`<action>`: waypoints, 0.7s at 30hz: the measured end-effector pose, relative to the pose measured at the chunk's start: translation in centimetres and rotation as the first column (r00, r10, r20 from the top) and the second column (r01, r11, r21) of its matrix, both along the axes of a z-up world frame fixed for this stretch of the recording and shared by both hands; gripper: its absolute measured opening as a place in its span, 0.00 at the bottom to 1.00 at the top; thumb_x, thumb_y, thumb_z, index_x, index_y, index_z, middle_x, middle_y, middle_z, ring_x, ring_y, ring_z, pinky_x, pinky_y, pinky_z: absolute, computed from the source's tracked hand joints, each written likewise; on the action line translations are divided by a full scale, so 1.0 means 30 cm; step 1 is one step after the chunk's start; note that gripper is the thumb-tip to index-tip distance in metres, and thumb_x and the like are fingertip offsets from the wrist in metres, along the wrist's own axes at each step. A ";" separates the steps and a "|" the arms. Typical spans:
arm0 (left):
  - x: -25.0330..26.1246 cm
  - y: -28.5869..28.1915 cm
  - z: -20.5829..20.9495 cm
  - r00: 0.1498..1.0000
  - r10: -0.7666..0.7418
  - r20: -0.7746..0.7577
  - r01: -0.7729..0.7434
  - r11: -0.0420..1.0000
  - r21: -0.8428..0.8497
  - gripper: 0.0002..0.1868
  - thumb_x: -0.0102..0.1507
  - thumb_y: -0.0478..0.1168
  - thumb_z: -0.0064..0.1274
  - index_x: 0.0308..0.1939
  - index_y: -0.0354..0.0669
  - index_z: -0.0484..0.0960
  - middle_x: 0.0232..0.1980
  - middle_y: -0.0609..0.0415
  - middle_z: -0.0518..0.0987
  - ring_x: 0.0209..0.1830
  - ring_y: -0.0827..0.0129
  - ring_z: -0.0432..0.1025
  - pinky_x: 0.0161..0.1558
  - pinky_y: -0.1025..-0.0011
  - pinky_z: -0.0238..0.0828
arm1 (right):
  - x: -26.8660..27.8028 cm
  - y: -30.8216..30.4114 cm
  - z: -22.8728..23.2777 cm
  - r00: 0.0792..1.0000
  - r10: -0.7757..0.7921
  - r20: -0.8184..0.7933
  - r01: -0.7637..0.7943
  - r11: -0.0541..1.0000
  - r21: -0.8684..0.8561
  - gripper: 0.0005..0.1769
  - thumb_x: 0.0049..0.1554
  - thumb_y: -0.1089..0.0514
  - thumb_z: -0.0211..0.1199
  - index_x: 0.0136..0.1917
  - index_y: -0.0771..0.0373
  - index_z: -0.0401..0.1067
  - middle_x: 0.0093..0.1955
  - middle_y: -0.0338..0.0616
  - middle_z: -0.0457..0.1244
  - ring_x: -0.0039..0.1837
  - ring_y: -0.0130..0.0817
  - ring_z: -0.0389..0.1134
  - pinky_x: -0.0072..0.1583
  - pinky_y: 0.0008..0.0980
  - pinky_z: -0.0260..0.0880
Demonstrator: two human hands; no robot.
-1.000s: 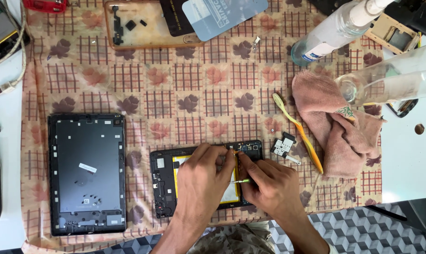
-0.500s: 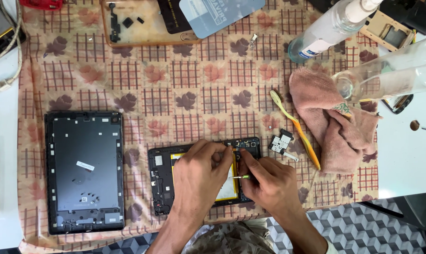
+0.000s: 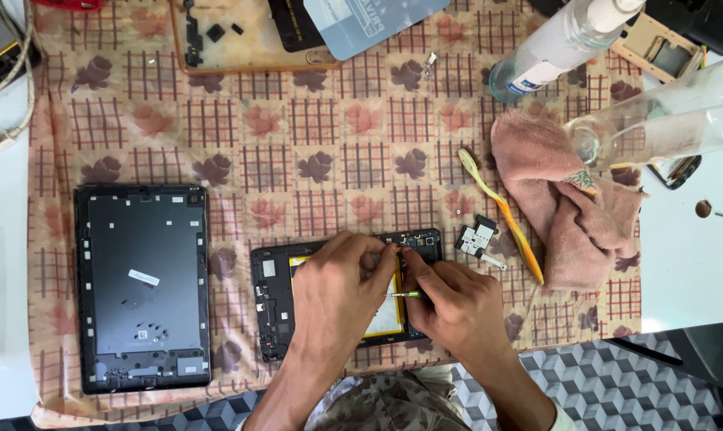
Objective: The person uses a screwdriver to remove and reinsert screws on a disassembled tablet, then uses a plastic pry tool to lift and reseat internal components. The tablet remains open on the table throughout the process.
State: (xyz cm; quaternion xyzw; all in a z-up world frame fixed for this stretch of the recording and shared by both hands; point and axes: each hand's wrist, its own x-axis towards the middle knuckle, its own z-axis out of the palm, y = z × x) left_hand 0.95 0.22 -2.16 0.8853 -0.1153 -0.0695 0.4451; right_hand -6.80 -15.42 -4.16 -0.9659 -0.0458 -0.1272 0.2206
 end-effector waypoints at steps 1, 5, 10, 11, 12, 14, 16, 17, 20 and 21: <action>0.002 -0.002 0.001 1.000 -0.004 0.008 0.004 1.000 0.013 0.08 0.59 0.40 0.65 0.29 0.41 0.84 0.27 0.56 0.80 0.19 0.68 0.75 0.21 0.69 0.70 | 0.002 -0.002 0.003 1.000 0.011 -0.012 -0.011 1.000 -0.007 0.29 0.44 0.67 0.66 0.61 0.63 0.77 0.30 0.37 0.62 0.31 0.31 0.66 0.33 0.33 0.67; 0.009 -0.006 0.006 1.000 -0.016 0.027 0.014 0.998 0.061 0.09 0.58 0.41 0.67 0.28 0.42 0.83 0.27 0.57 0.80 0.19 0.67 0.75 0.21 0.68 0.69 | 0.008 -0.008 0.009 0.997 0.054 -0.051 -0.055 0.998 -0.019 0.30 0.44 0.65 0.68 0.62 0.65 0.75 0.32 0.38 0.65 0.32 0.33 0.68 0.34 0.33 0.68; 0.022 -0.012 0.012 0.999 -0.028 -0.033 0.032 0.992 0.122 0.10 0.57 0.43 0.68 0.28 0.44 0.83 0.24 0.59 0.80 0.18 0.68 0.75 0.19 0.68 0.67 | -0.014 -0.032 -0.018 0.998 0.059 -0.024 -0.057 0.996 0.075 0.27 0.45 0.66 0.65 0.60 0.64 0.76 0.33 0.37 0.66 0.32 0.31 0.68 0.34 0.32 0.69; 0.022 -0.013 0.013 0.999 -0.023 -0.037 0.027 0.991 0.129 0.10 0.56 0.44 0.68 0.28 0.44 0.84 0.23 0.59 0.80 0.18 0.68 0.75 0.19 0.68 0.67 | -0.023 -0.040 -0.032 0.998 0.055 -0.004 -0.054 0.988 0.146 0.25 0.46 0.66 0.64 0.59 0.63 0.76 0.35 0.36 0.67 0.33 0.29 0.69 0.35 0.30 0.70; 0.023 -0.014 0.013 0.999 -0.018 -0.040 0.024 0.990 0.137 0.10 0.56 0.44 0.69 0.28 0.44 0.84 0.23 0.59 0.80 0.18 0.68 0.75 0.19 0.67 0.67 | -0.035 -0.048 -0.048 0.999 0.048 0.017 -0.051 0.975 0.217 0.23 0.48 0.67 0.62 0.58 0.62 0.76 0.36 0.35 0.68 0.34 0.26 0.69 0.36 0.29 0.70; 0.024 -0.017 0.010 0.999 -0.014 -0.050 0.021 0.991 0.132 0.10 0.55 0.44 0.69 0.28 0.45 0.85 0.23 0.59 0.81 0.18 0.69 0.76 0.20 0.68 0.69 | -0.050 -0.061 -0.092 0.965 -0.115 0.238 0.041 0.955 0.293 0.12 0.52 0.67 0.64 0.50 0.59 0.74 0.32 0.35 0.64 0.30 0.25 0.64 0.32 0.30 0.61; 0.024 -0.018 0.007 0.998 -0.013 -0.059 0.021 0.992 0.125 0.09 0.55 0.44 0.69 0.28 0.45 0.85 0.24 0.60 0.82 0.19 0.70 0.77 0.21 0.69 0.70 | -0.064 -0.080 -0.128 0.915 -0.289 0.281 0.111 0.851 0.514 0.08 0.55 0.66 0.64 0.49 0.59 0.73 0.30 0.35 0.63 0.28 0.22 0.60 0.30 0.28 0.55; 0.025 -0.019 0.004 0.998 -0.015 -0.062 0.023 0.992 0.122 0.09 0.55 0.44 0.69 0.29 0.45 0.85 0.24 0.60 0.83 0.19 0.70 0.77 0.21 0.69 0.70 | -0.069 -0.094 -0.138 0.907 -0.366 0.207 0.142 0.729 0.670 0.10 0.55 0.65 0.64 0.52 0.62 0.73 0.31 0.36 0.63 0.29 0.18 0.59 0.31 0.26 0.54; 0.026 -0.011 0.005 0.998 -0.022 -0.067 0.029 0.994 0.110 0.09 0.56 0.45 0.68 0.29 0.45 0.86 0.24 0.59 0.83 0.18 0.70 0.77 0.22 0.70 0.71 | -0.072 -0.123 -0.138 0.950 -0.261 0.169 -0.095 0.272 0.957 0.17 0.57 0.69 0.63 0.59 0.63 0.66 0.44 0.38 0.61 0.45 0.20 0.63 0.44 0.26 0.64; 0.027 -0.010 0.006 0.997 -0.025 -0.070 0.032 0.994 0.102 0.09 0.56 0.45 0.68 0.29 0.45 0.86 0.24 0.59 0.83 0.18 0.70 0.77 0.22 0.70 0.71 | -0.065 -0.126 -0.133 0.963 -0.187 0.192 -0.155 0.194 0.969 0.19 0.58 0.72 0.60 0.61 0.62 0.63 0.50 0.41 0.61 0.52 0.24 0.64 0.52 0.31 0.67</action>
